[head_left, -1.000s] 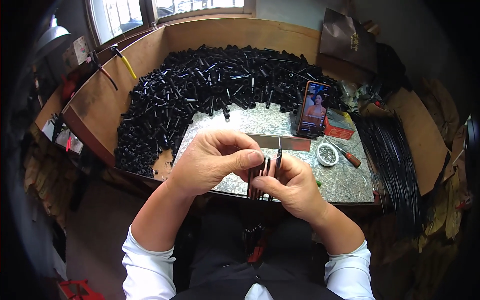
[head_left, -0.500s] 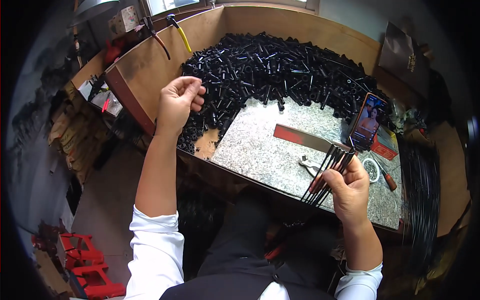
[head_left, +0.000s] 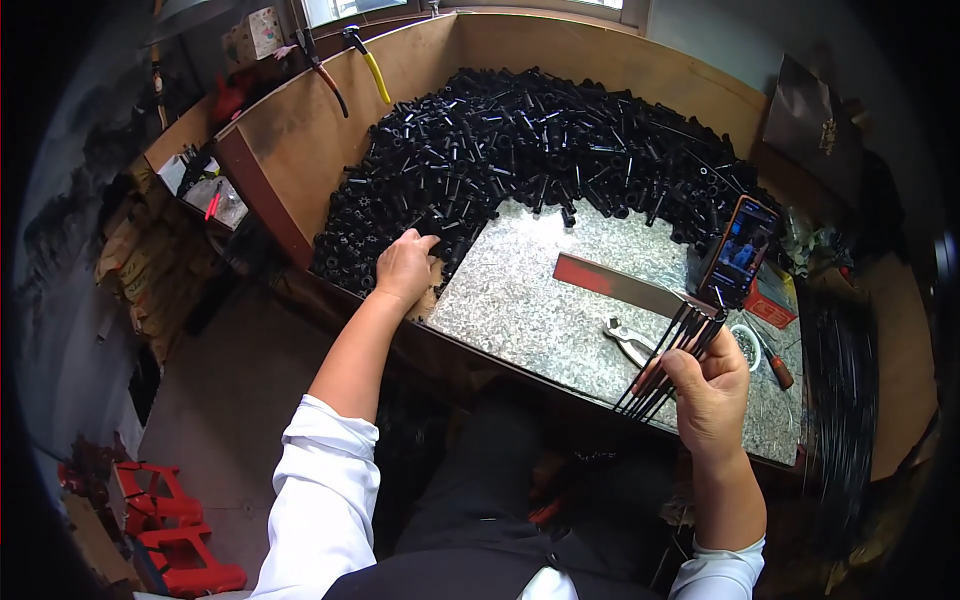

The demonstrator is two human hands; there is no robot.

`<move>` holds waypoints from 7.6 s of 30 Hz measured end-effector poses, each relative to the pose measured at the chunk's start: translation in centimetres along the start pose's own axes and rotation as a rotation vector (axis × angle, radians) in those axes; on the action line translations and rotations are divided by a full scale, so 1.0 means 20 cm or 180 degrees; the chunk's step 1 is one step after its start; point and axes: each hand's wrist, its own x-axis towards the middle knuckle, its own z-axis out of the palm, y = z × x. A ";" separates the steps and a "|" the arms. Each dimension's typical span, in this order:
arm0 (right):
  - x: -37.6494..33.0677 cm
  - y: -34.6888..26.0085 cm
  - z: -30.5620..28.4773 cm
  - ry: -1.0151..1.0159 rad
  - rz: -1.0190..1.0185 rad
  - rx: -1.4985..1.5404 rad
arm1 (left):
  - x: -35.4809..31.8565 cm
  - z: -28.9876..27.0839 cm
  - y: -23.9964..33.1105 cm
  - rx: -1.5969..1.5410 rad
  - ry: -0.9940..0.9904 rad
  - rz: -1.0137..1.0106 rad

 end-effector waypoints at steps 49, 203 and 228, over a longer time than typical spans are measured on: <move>0.12 0.06 0.04 -0.0838 0.0342 0.0464 | -0.20 -0.48 0.94 -0.6472 -0.1814 0.0662; -0.12 0.24 -0.43 -0.0650 -0.0821 -0.5264 | -0.70 -0.04 1.01 -0.3939 -0.0902 0.0876; -0.19 0.02 -0.40 -0.0323 -0.2382 -0.6231 | -0.69 -0.01 0.98 -0.4045 -0.1463 0.0477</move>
